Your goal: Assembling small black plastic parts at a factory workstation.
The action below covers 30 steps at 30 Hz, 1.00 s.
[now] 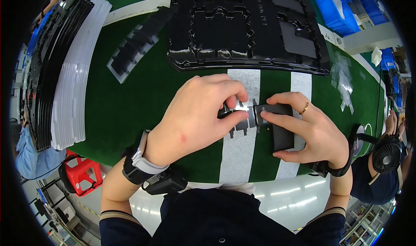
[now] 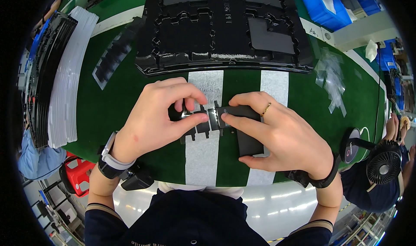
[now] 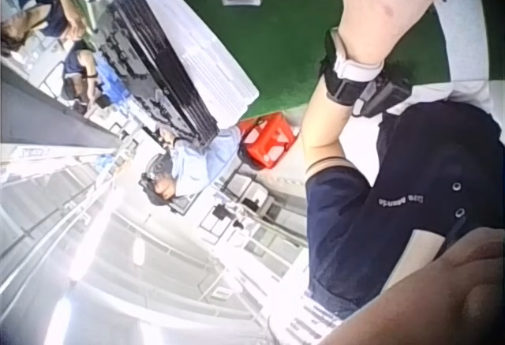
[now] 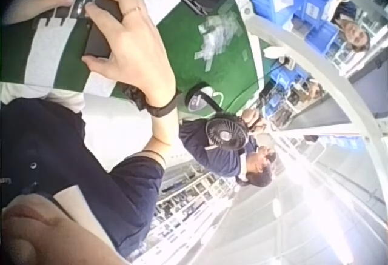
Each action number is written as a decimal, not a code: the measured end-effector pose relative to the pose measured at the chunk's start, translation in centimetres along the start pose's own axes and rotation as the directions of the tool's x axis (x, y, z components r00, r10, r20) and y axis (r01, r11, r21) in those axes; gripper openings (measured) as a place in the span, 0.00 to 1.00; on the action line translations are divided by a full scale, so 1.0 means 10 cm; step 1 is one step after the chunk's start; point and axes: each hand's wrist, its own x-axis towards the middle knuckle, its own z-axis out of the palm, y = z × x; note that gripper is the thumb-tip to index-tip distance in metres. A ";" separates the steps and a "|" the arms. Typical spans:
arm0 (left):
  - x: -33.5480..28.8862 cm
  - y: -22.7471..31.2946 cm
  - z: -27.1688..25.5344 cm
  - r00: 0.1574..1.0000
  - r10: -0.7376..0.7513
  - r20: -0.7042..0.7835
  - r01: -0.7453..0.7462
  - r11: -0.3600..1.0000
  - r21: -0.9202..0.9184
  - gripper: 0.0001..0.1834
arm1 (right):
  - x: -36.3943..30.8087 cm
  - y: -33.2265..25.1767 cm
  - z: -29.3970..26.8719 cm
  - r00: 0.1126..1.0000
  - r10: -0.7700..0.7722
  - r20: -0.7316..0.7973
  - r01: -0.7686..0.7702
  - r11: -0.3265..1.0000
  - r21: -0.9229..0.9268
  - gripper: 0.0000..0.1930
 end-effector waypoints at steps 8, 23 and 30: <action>-0.01 0.07 -0.02 0.996 0.009 -0.090 -0.026 0.982 -0.190 0.05 | 0.00 -0.11 -0.05 0.993 -0.068 -0.096 0.053 0.987 -0.149 0.32; 0.06 -0.14 -0.01 0.943 -0.083 -0.323 -0.196 0.646 -0.738 0.10 | 0.58 -0.37 0.20 0.801 -0.072 -0.595 0.012 0.995 -0.104 0.44; 0.10 -0.21 -0.05 0.892 0.054 -0.448 -0.228 0.911 -0.343 0.07 | 0.62 0.00 0.19 0.798 0.073 -0.598 0.164 0.929 0.332 0.26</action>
